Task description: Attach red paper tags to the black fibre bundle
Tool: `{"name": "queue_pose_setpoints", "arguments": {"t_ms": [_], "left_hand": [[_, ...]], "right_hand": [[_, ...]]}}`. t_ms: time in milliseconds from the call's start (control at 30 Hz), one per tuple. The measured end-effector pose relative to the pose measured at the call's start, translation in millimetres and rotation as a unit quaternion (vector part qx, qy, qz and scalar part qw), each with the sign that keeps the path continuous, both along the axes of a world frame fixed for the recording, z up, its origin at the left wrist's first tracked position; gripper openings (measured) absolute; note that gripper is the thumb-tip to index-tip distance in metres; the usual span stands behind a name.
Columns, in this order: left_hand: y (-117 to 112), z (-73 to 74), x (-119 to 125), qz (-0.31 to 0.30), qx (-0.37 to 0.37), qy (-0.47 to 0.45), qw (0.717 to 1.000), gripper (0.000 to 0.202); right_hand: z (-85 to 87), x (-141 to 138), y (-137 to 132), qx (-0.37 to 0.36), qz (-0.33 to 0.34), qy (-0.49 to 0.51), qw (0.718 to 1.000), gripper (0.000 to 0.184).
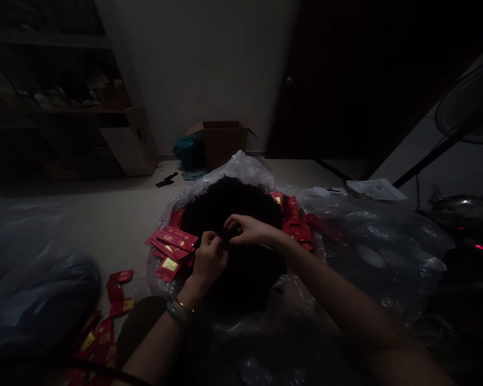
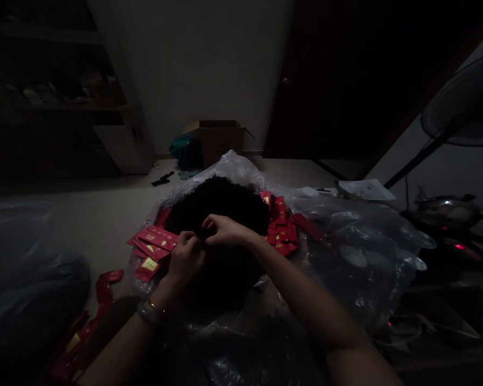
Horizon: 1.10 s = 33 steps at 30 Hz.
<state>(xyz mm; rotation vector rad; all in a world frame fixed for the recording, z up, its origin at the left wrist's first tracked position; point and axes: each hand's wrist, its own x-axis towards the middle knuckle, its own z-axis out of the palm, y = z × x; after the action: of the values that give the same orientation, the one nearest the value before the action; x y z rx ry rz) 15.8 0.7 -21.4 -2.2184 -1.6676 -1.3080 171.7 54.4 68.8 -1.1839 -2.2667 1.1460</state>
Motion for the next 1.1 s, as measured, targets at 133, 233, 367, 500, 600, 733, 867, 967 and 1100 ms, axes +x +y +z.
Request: {"name": "queue_pose_setpoints", "arguments": {"t_ms": [133,233,367,500,600,733,867,967,1100], "left_hand": [[-4.4,5.6,2.3,-0.023,-0.009,-0.027,0.999,0.010],[-6.1,5.9,3.4,-0.045,-0.020,-0.031,0.998,0.010],[-5.9,6.3,2.3,-0.069,-0.005,-0.055,0.996,0.010],[-4.0,7.2,1.7,-0.083,0.014,-0.083,0.993,0.009],[-2.8,4.8,3.0,-0.092,0.009,-0.100,0.991,0.009],[-3.3,-0.6,5.7,-0.084,-0.006,-0.112,0.990,0.014],[-7.1,-3.1,8.3,-0.064,-0.034,-0.114,0.991,0.016],[-10.2,-3.7,10.1,-0.054,-0.043,-0.115,0.991,0.013],[-11.8,-7.0,11.9,-0.045,-0.014,-0.107,0.993,0.011]], "right_hand": [[3.9,-1.2,-5.4,0.060,0.027,-0.061,0.996,0.023],[8.2,-6.8,-9.5,0.102,0.047,-0.136,0.984,0.020],[9.2,-16.0,-11.7,0.180,0.021,-0.226,0.957,0.023],[9.7,-17.3,-10.8,0.208,-0.027,-0.226,0.951,0.024],[16.7,-11.8,-12.7,0.175,-0.017,-0.179,0.968,0.020],[26.8,-4.8,-22.1,0.176,0.022,-0.195,0.964,0.023],[26.9,-3.4,-31.4,0.183,0.077,-0.275,0.941,0.019],[25.5,-5.5,-34.1,0.177,0.107,-0.295,0.933,0.017],[24.0,-13.5,-35.7,0.185,0.086,-0.341,0.918,0.019]]}}
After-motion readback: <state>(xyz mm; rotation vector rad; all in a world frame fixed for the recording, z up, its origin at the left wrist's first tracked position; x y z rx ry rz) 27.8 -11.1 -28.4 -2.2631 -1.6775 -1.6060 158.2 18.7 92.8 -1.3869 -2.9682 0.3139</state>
